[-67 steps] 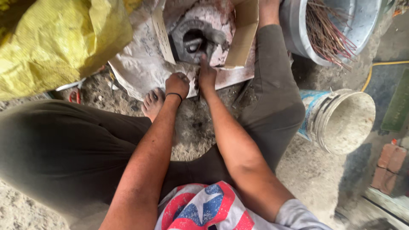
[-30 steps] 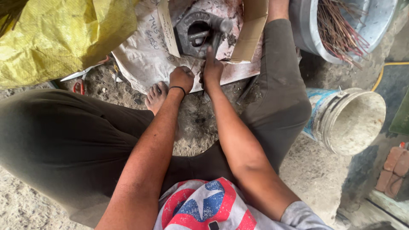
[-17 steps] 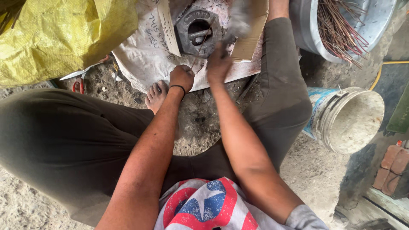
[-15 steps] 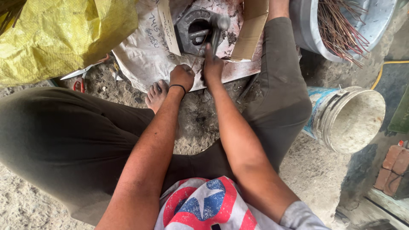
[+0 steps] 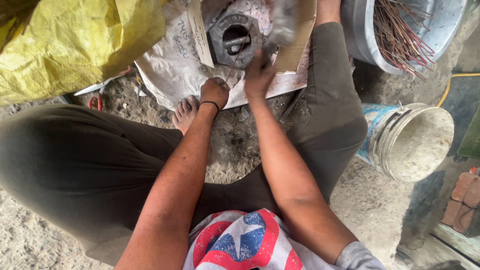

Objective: The person sits on the ground and repeatedly uses a hammer to strike thin metal rods placed on a metal anvil, cutting them into smaller pieces. The person retrieves rods from a nearby bucket and continues the repetitive cutting process.

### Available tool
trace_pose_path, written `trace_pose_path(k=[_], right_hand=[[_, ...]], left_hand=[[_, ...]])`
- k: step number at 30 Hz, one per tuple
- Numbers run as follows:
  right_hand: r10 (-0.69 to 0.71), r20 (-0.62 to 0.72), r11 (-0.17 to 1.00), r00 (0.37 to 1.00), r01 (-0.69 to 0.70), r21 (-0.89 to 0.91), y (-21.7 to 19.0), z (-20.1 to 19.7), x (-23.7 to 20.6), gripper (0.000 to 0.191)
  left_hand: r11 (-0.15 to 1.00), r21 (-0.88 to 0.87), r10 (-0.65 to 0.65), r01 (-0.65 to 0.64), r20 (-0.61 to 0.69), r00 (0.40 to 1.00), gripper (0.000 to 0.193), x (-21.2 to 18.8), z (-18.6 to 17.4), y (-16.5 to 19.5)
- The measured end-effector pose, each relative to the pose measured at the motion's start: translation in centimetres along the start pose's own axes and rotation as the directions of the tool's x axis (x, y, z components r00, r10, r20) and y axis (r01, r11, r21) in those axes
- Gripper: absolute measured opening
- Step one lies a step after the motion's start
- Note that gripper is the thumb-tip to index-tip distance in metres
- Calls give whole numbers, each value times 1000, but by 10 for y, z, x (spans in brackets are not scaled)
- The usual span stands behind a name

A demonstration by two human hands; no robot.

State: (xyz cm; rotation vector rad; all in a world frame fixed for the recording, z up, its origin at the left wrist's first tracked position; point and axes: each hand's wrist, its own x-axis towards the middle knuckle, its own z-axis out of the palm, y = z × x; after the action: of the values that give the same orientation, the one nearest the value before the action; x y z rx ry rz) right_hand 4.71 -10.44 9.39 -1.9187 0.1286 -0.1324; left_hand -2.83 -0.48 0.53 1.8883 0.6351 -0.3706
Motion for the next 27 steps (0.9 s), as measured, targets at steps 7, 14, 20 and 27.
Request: trace_pose_path(k=[7, 14, 20, 27], right_hand=[[659, 131, 716, 741, -671, 194, 9, 5, -10, 60], [487, 143, 744, 862, -495, 450, -64, -44, 9, 56], [350, 163, 842, 922, -386, 376, -99, -133, 20, 53], [243, 217, 899, 945, -304, 316, -75, -168, -14, 59]], left_hand=[[996, 26, 88, -87, -24, 996, 17, -3, -1, -2], [999, -30, -29, 28, -34, 999, 14, -14, -15, 1], [998, -31, -49, 49, 1, 999, 12, -25, -23, 15], [977, 193, 103, -95, -32, 994, 7, -21, -19, 5]])
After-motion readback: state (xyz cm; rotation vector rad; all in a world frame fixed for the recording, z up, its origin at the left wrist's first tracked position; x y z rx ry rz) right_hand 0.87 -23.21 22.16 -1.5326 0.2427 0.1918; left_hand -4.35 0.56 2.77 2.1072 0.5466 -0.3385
